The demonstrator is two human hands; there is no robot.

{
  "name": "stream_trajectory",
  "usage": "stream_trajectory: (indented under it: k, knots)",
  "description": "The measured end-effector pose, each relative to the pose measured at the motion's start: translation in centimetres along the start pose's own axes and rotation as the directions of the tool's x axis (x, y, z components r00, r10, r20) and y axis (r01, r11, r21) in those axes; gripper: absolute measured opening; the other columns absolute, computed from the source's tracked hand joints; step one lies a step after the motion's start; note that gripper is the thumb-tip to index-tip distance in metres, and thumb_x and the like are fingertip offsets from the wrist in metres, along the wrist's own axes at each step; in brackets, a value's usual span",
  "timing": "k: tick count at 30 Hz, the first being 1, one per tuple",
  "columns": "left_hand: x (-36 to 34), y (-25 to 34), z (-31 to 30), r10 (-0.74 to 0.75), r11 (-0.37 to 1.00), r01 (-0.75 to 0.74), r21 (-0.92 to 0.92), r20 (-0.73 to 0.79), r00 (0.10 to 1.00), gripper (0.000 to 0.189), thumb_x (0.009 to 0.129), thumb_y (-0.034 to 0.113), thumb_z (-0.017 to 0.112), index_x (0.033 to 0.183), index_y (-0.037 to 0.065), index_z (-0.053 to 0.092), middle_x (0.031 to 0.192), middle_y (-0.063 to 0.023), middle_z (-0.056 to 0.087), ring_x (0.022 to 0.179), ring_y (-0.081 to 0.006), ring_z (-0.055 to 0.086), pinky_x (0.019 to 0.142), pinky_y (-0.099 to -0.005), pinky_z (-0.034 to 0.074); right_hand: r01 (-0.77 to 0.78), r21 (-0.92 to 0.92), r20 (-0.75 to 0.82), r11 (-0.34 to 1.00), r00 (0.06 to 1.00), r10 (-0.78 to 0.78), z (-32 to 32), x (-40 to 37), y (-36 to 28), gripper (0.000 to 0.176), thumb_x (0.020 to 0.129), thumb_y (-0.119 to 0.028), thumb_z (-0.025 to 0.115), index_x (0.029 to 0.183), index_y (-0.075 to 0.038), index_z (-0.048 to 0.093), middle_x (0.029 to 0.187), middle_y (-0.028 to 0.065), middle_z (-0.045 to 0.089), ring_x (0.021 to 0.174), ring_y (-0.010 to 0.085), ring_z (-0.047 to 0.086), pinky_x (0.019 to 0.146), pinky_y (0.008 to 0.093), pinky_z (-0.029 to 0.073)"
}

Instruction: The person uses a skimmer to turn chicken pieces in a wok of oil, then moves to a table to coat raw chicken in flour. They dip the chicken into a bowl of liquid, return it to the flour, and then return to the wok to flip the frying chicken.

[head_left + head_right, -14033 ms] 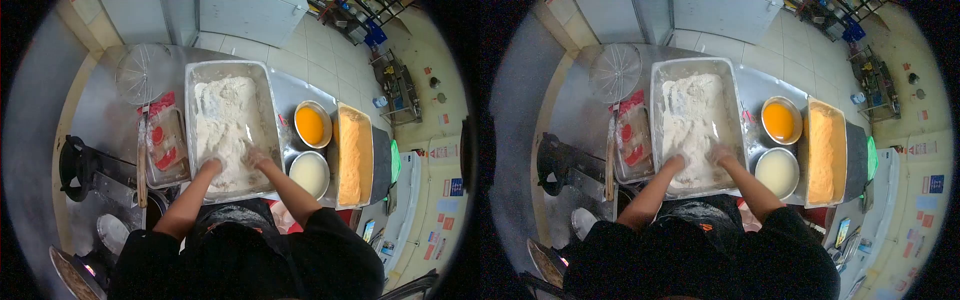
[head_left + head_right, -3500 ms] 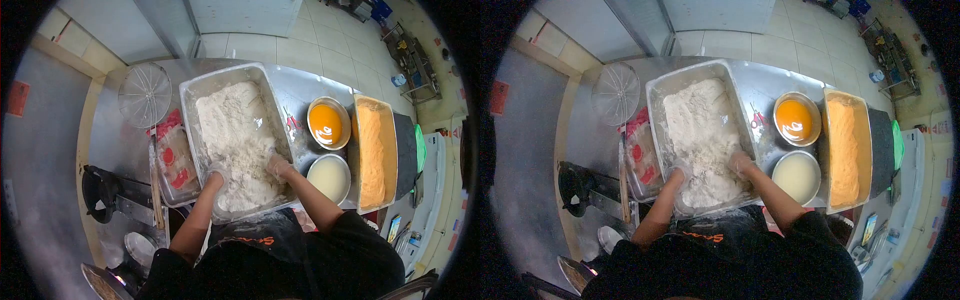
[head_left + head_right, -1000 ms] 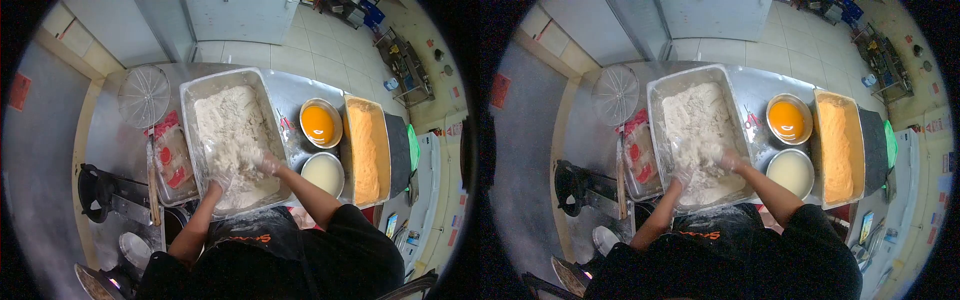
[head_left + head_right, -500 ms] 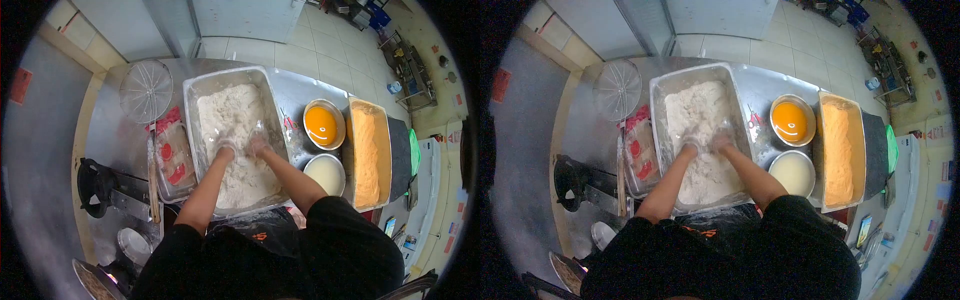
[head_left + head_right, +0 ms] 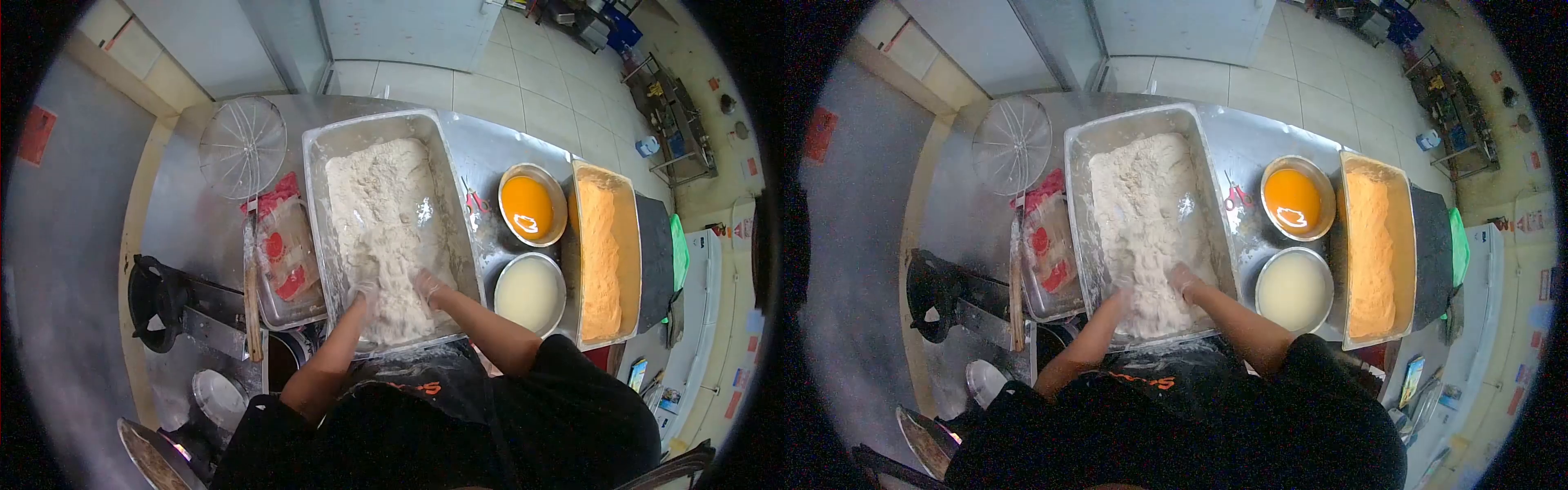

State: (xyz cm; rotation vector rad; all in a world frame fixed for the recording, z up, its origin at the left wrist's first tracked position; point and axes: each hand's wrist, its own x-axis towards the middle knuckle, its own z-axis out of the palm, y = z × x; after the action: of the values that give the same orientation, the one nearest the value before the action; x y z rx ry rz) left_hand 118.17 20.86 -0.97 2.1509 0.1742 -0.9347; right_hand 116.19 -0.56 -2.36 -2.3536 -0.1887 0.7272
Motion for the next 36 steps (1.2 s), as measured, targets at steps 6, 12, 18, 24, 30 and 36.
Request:
stream_trajectory:
  k: [6, 12, 18, 24, 30, 36]
  knots:
    - [-4.8, 1.4, -2.1, 0.142, 0.868, -0.216, 0.446, 0.193, 0.971, 0.046, 0.088, 0.031, 0.044, 0.126, 0.005, 0.048, 0.124, -0.0169, 0.05, 0.117, -0.0312, 0.045, 0.104, -0.038, 0.031, -0.252, 0.006, 0.116, 0.968, 0.961, 0.25, -8.7, -3.9, -5.3, 0.033, 0.076, -0.03, 0.055, 0.089, -0.001, 0.062, 0.093, 0.023, 0.063, 0.089, 0.0333, 0.06, 0.082, 0.0394, 0.045]
    - [-5.4, 4.8, -0.5, 0.196, 0.653, -0.291, 0.699, 0.216, 0.957, 0.054, 0.089, 0.039, 0.04, 0.13, 0.005, 0.043, 0.13, -0.0202, 0.044, 0.124, -0.0335, 0.036, 0.107, -0.0398, 0.026, 0.517, -0.732, 0.578, 0.444, 0.816, 0.003, -2.6, -2.3, -4.8, 0.042, 0.082, -0.035, 0.053, 0.101, 0.002, 0.059, 0.093, 0.0203, 0.063, 0.088, 0.0326, 0.059, 0.084, 0.04, 0.044]
    - [-7.1, 8.1, -4.6, -0.08, 0.792, -0.089, 0.604, 0.248, 0.965, 0.055, 0.089, 0.039, 0.038, 0.133, 0.006, 0.04, 0.133, -0.0255, 0.039, 0.126, -0.0356, 0.035, 0.106, -0.0433, 0.026, -0.111, -0.053, -0.085, 0.992, 0.991, 0.106, -6.8, -3.4, -5.0, 0.05, 0.083, -0.034, 0.054, 0.123, -0.004, 0.05, 0.122, 0.0164, 0.053, 0.109, 0.0287, 0.051, 0.097, 0.0339, 0.037]
    - [-8.5, 11.1, -7.9, 0.231, 0.908, -0.207, 0.364, -0.024, 0.973, 0.057, 0.085, 0.035, 0.05, 0.131, 0.002, 0.039, 0.127, -0.0262, 0.046, 0.118, -0.0346, 0.045, 0.1, -0.0387, 0.034, 0.169, 0.287, 0.117, 0.943, 0.971, -0.209, -21.1, -6.0, -13.1, 0.052, 0.083, -0.037, 0.056, 0.12, -0.001, 0.051, 0.12, 0.0173, 0.055, 0.108, 0.0276, 0.052, 0.097, 0.0356, 0.038]
    - [3.0, 9.2, -10.8, 0.303, 0.807, -0.304, 0.506, 0.086, 0.949, 0.058, 0.08, 0.025, 0.061, 0.129, -0.001, 0.044, 0.121, -0.0224, 0.052, 0.112, -0.0263, 0.05, 0.1, -0.0344, 0.035, -0.063, -0.171, 0.06, 0.983, 0.995, 0.074, -22.4, 0.2, -11.1, 0.037, 0.082, -0.023, 0.053, 0.109, 0.002, 0.059, 0.104, 0.0192, 0.062, 0.096, 0.0311, 0.059, 0.09, 0.0394, 0.043]
    - [16.2, -4.9, 2.9, 0.304, 0.857, -0.238, 0.458, -0.074, 0.95, 0.06, 0.079, 0.033, 0.056, 0.126, -0.003, 0.046, 0.13, -0.0243, 0.045, 0.119, -0.0327, 0.046, 0.102, -0.0344, 0.033, -0.092, -0.233, -0.147, 0.968, 0.987, 0.058, -5.3, 4.8, -3.2, 0.054, 0.081, -0.044, 0.051, 0.112, -0.001, 0.057, 0.101, 0.023, 0.061, 0.097, 0.0355, 0.057, 0.089, 0.0419, 0.042]
